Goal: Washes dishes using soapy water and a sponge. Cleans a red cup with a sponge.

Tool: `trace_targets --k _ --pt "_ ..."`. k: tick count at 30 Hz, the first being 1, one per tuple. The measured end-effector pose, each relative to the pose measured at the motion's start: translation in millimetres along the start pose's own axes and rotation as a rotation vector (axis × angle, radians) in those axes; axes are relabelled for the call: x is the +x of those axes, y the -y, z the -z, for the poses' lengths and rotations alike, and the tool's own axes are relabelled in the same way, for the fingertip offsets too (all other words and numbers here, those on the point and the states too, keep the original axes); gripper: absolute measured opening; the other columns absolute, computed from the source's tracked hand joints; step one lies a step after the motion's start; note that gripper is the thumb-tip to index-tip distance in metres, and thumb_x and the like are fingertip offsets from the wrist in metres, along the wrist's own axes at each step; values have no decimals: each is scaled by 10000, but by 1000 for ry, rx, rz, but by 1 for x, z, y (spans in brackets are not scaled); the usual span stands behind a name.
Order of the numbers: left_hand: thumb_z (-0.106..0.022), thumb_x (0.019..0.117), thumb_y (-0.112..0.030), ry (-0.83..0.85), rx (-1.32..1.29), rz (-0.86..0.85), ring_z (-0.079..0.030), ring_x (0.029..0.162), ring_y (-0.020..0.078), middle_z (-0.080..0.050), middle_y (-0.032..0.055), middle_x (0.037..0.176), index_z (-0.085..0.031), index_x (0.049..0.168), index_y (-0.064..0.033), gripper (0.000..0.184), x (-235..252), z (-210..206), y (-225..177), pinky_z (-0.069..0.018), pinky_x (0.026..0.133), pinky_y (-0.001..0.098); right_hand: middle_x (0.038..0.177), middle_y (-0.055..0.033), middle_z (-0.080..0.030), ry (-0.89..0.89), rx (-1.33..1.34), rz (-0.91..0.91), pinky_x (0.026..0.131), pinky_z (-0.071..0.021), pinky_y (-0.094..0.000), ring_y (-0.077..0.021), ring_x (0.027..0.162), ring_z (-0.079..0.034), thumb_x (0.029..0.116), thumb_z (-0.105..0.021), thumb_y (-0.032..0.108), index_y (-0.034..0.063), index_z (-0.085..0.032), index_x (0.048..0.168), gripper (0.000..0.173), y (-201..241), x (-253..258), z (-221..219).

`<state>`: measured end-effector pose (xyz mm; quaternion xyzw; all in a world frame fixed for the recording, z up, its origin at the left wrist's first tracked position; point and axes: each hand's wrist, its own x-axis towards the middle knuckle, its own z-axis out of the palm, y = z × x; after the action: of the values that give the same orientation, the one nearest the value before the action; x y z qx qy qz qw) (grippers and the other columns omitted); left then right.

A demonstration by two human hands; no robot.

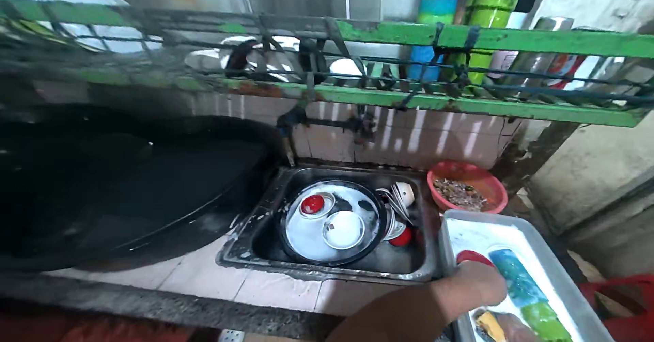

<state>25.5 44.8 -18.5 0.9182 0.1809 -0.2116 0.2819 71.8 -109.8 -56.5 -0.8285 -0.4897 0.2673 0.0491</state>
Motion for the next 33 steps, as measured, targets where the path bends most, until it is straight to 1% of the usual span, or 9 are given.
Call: trace_targets --k 10,13,15,18,21,24,27,30,33 --pt "-480 1057 -276 -94 -328 154 -598 1246 396 -629 249 1310 -661 1199 54 402 23 14 10 -476 995 642 1311 -319 -605 -95 248 35 1071 -448 -605 -456 1245 -587 876 -747 133 -80 -587 1342 537 -10 -4 8" --pt "-518 1067 -303 -237 -613 141 -592 1261 368 -630 257 1308 -651 1226 75 431 17 23 13 -450 1064 568 1202 -314 -635 -415 542 -38 958 -514 -527 -356 1086 -646 821 -736 63 -147 -509 1354 617 -20 -21 21" --pt "-564 1051 -249 -404 -1093 71 -620 1150 309 -649 239 1225 -639 1215 74 370 9 25 18 -487 1011 477 1237 -281 -591 -671 716 4 929 -530 -375 -198 1061 -618 827 -671 27 -173 -393 1416 681 -35 -23 31" --pt "-579 1026 -142 -415 -1525 -14 -601 999 227 -627 179 1138 -602 1243 41 284 -4 22 13 -514 885 403 1307 -216 -575 -912 852 75 954 -540 -274 -97 1125 -612 865 -694 79 -131 -336 1469 732 -38 -15 51" --pt "-599 982 -71 -452 -1431 -51 -613 1089 248 -633 197 1227 -599 1300 33 335 -8 13 -2 -514 943 424 1266 -218 -612 -1047 761 162 960 -548 -286 -114 1120 -631 850 -744 135 -147 -412 1408 708 -14 -11 64" --pt "-532 1042 -133 -523 -843 -35 -599 1262 287 -636 202 1332 -619 1352 0 348 -21 29 -6 -457 1097 452 1238 -230 -639 -1045 689 116 950 -546 -322 -149 1099 -646 809 -751 184 -130 -474 1374 704 -2 -14 75" --pt "-519 1058 -191 -588 -599 -21 -637 1177 342 -672 216 1237 -670 1279 -10 323 -19 39 10 -489 1042 531 1235 -184 -632 -971 811 -89 895 -553 -339 -138 1041 -645 834 -727 132 -48 -443 1449 701 -4 -23 95" --pt "-589 1030 -166 -588 -1163 -38 -650 1071 272 -666 184 1178 -619 1290 2 311 -12 36 19 -530 952 461 1220 -166 -633 -1014 860 -112 875 -558 -348 -142 1030 -644 834 -731 136 -23 -446 1447 694 -8 -20 98" --pt "-579 1003 -57 -382 -1625 -136 -669 984 220 -672 150 1125 -559 1322 0 324 -14 20 -3 -570 867 405 1211 -217 -657 -1048 709 46 909 -584 -431 -236 1057 -677 859 -759 223 -79 -495 1389 665 4 -9 82"
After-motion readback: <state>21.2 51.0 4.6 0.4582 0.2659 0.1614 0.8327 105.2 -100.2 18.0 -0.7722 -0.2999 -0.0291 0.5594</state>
